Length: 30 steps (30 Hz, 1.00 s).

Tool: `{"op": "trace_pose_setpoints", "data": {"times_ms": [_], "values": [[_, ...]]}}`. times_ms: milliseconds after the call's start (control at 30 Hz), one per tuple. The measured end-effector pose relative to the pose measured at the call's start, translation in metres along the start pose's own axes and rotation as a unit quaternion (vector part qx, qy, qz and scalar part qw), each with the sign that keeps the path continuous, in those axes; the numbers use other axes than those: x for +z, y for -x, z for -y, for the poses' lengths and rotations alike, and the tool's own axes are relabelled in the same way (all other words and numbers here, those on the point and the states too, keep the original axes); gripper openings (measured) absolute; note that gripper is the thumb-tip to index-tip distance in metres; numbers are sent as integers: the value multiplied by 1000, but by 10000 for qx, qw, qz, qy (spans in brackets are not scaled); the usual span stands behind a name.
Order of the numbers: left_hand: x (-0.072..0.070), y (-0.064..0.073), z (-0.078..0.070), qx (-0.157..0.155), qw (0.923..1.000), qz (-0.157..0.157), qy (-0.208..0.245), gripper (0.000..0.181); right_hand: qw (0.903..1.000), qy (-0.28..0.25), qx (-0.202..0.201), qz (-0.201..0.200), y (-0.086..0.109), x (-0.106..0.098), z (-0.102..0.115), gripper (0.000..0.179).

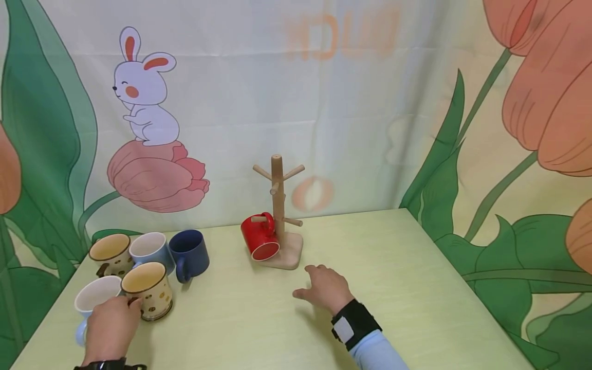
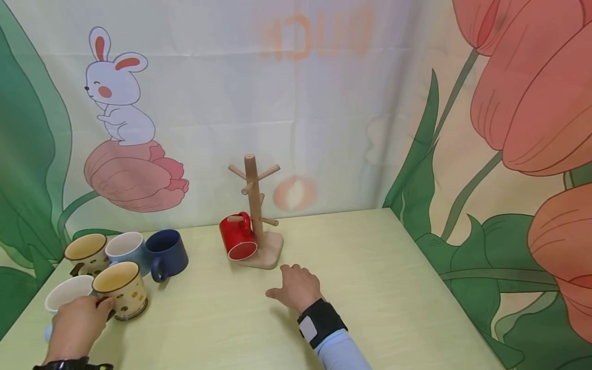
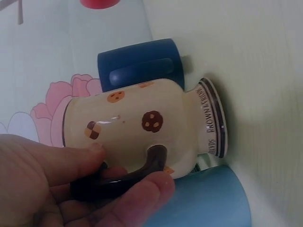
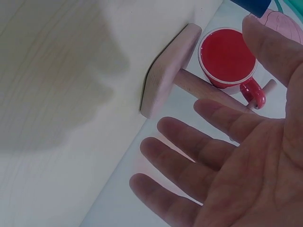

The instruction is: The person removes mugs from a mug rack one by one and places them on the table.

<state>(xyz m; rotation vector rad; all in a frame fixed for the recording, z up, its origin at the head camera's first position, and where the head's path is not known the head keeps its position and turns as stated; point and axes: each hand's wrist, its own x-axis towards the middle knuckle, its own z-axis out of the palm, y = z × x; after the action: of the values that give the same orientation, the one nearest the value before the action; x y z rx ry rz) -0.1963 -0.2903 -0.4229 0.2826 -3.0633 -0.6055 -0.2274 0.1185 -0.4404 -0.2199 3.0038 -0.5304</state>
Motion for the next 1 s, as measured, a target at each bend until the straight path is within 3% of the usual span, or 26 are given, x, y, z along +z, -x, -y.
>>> {"op": "trace_pose_setpoints", "data": {"times_ms": [167, 367, 633, 900, 1000], "values": [[7, -4, 2, -89, 9997, -207, 38, 34, 10000, -9, 14, 24, 1, 1, -1, 69], [13, -5, 4, 53, 9988, -479, 110, 35, 10000, 30, 1, -12, 1, 2, -2, 68], [10, -5, 1, 60, 9995, -308, 24, 43, 10000, -37, -40, -10, 3, 2, -2, 67], [3, 0, -11, -596, 9970, -460, 168, 54, 10000, -67, -55, -13, 4, 2, -3, 66], [1, -1, -17, -537, 9962, -681, 56, 57, 9999, -75, -75, -24, 4, 3, -4, 66]]}}
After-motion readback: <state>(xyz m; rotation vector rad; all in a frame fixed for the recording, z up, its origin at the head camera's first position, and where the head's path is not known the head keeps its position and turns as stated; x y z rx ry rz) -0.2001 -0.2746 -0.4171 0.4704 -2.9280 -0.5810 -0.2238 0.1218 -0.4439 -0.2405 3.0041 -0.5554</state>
